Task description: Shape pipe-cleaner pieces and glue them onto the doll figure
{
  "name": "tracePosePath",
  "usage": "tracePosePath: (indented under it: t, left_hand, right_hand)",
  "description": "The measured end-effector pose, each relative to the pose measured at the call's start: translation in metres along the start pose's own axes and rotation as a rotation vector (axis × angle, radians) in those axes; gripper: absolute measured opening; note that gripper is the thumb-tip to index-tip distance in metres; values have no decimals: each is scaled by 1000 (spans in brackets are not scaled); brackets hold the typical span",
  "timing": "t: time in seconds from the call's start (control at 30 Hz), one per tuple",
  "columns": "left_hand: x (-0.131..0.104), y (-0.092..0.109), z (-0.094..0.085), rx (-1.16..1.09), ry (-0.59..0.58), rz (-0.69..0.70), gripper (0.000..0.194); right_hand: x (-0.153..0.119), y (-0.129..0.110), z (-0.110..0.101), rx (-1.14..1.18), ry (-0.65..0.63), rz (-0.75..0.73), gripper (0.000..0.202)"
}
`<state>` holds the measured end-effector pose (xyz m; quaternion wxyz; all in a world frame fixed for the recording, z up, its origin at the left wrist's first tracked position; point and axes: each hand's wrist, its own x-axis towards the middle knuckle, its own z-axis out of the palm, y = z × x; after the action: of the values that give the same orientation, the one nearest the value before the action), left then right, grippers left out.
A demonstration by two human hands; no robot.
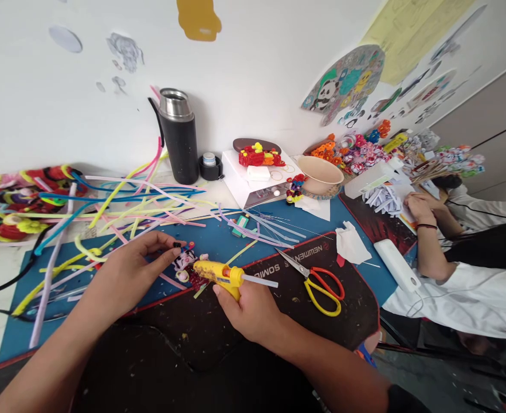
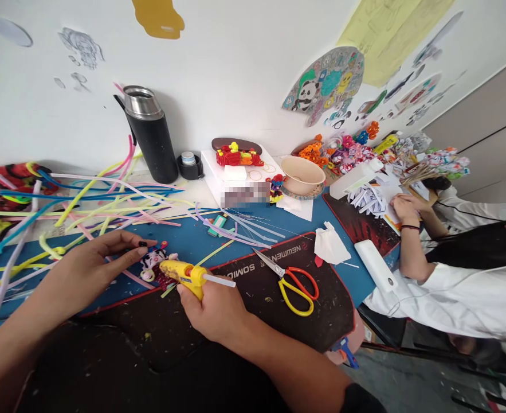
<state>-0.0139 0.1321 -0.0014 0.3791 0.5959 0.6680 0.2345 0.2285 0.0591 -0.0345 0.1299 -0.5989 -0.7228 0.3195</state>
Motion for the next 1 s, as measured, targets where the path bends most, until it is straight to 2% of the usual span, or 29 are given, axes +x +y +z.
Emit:
tracePosePath:
  t: [0.3,0.63,1.0]
  left_hand:
    - [0,1,0,3,-2,-6,48]
    - [1,-4,0,13,-17,2,47]
    - [0,2,-1,21,-23,-16,49]
  right_hand:
    - [-1,2,2,0,44,-1,39]
    - [0,1,0,7,25,-13,39]
    - [-1,2,1,-17,23,-28,40]
